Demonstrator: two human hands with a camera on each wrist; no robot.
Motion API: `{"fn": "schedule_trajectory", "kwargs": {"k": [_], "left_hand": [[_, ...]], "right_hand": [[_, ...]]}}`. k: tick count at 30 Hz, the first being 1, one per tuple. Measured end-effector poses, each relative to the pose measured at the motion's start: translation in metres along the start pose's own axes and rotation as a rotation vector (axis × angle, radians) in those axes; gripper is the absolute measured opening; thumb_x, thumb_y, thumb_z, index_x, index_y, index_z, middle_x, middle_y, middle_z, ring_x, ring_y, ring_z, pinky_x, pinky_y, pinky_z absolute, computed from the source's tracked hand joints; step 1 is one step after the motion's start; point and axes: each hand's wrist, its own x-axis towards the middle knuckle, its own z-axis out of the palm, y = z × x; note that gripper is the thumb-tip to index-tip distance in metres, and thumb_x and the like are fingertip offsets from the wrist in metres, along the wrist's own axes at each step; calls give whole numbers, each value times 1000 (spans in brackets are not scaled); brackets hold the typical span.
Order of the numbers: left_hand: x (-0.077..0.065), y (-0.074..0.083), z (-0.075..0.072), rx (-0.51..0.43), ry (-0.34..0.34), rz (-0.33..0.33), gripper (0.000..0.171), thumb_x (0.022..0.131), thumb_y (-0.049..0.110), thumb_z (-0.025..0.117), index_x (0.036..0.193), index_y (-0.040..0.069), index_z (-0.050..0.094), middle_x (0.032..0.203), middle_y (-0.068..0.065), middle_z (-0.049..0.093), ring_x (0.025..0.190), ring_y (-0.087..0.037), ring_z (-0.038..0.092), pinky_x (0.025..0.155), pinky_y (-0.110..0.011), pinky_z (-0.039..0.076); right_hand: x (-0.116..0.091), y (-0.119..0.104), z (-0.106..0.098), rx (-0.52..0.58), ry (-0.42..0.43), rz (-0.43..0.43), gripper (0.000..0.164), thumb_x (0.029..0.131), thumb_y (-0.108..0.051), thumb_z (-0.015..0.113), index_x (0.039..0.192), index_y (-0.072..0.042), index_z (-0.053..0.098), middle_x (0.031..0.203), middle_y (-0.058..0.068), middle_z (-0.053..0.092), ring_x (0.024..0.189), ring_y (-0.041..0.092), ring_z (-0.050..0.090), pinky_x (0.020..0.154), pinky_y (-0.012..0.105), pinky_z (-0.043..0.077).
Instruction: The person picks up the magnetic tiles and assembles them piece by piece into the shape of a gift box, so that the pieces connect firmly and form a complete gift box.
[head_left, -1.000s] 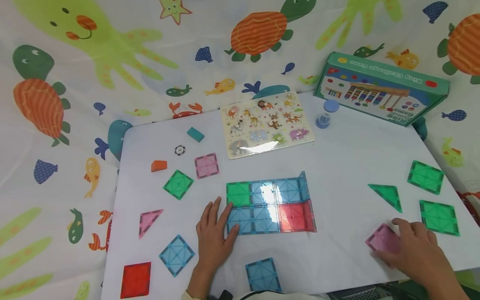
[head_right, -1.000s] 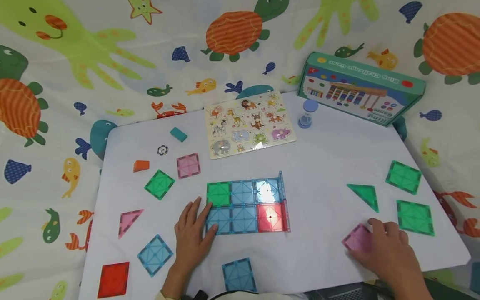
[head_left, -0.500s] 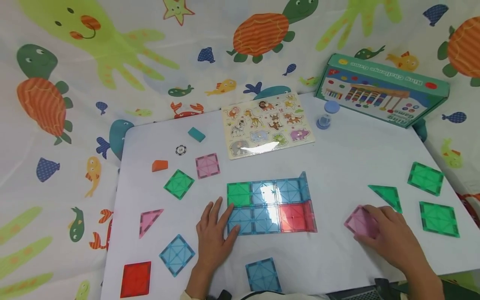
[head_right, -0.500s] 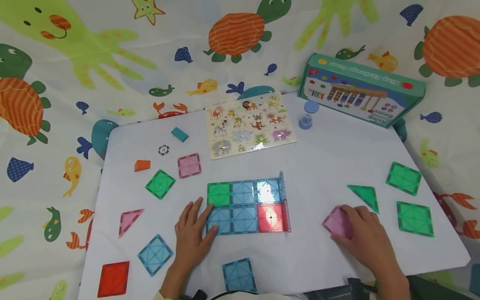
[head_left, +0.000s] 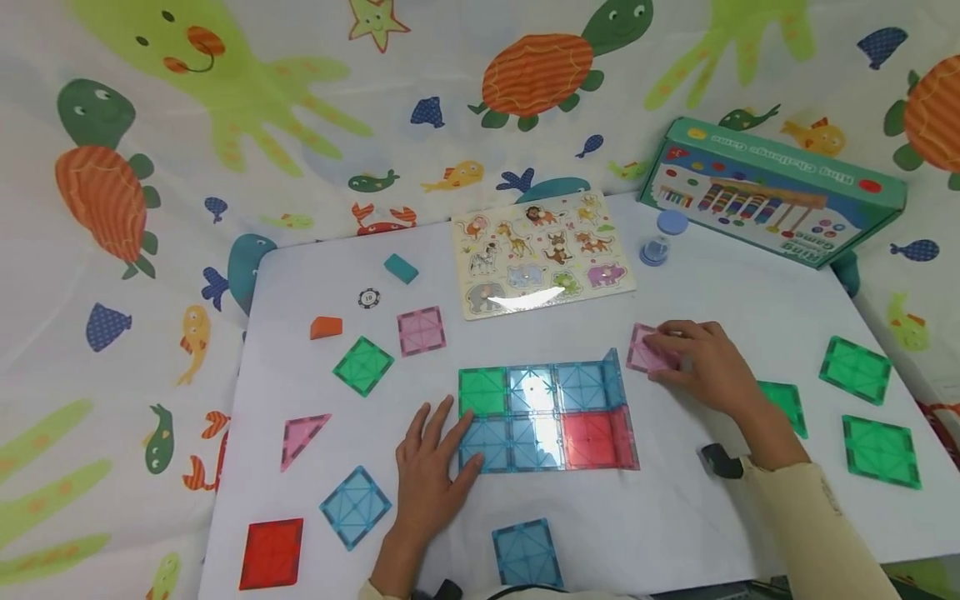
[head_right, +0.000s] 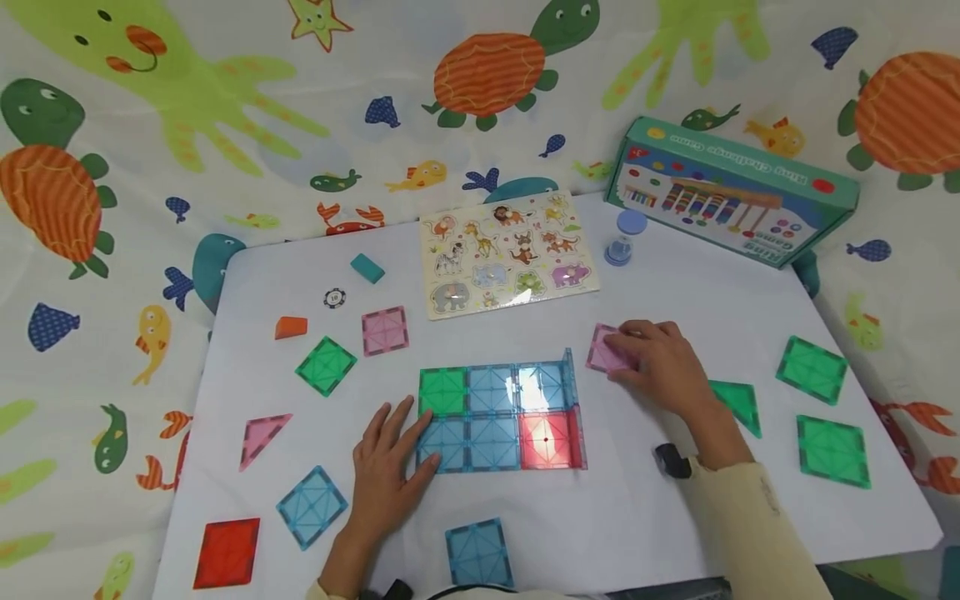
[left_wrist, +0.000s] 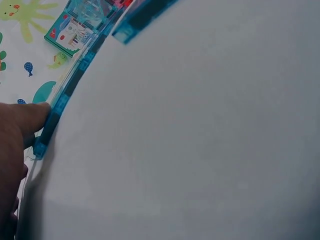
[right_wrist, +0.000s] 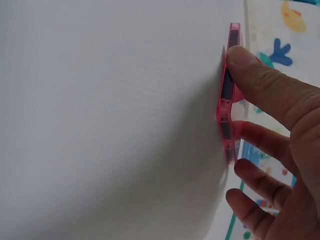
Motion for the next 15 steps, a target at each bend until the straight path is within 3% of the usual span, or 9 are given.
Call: {"fn": "schedule_trajectory", "kwargs": {"k": [8, 15], "left_hand": [[-3, -1, -2, -34, -18, 13, 62, 80, 57, 64, 137, 37, 48, 153, 6, 28, 143, -27, 15, 97, -55, 23], [-11, 2, -5, -51, -34, 4, 64, 77, 60, 67, 135, 40, 50, 153, 7, 28, 143, -28, 14, 98, -56, 22]], "right_hand": [[53, -7, 0, -9, -57, -113, 57, 71, -31, 83, 124, -21, 65, 126, 9, 54, 116, 33, 40, 86, 50, 46], [77, -19, 7, 10, -104, -185, 56, 71, -35, 82, 124, -24, 65, 128, 6, 53, 116, 29, 40, 88, 48, 44]]}}
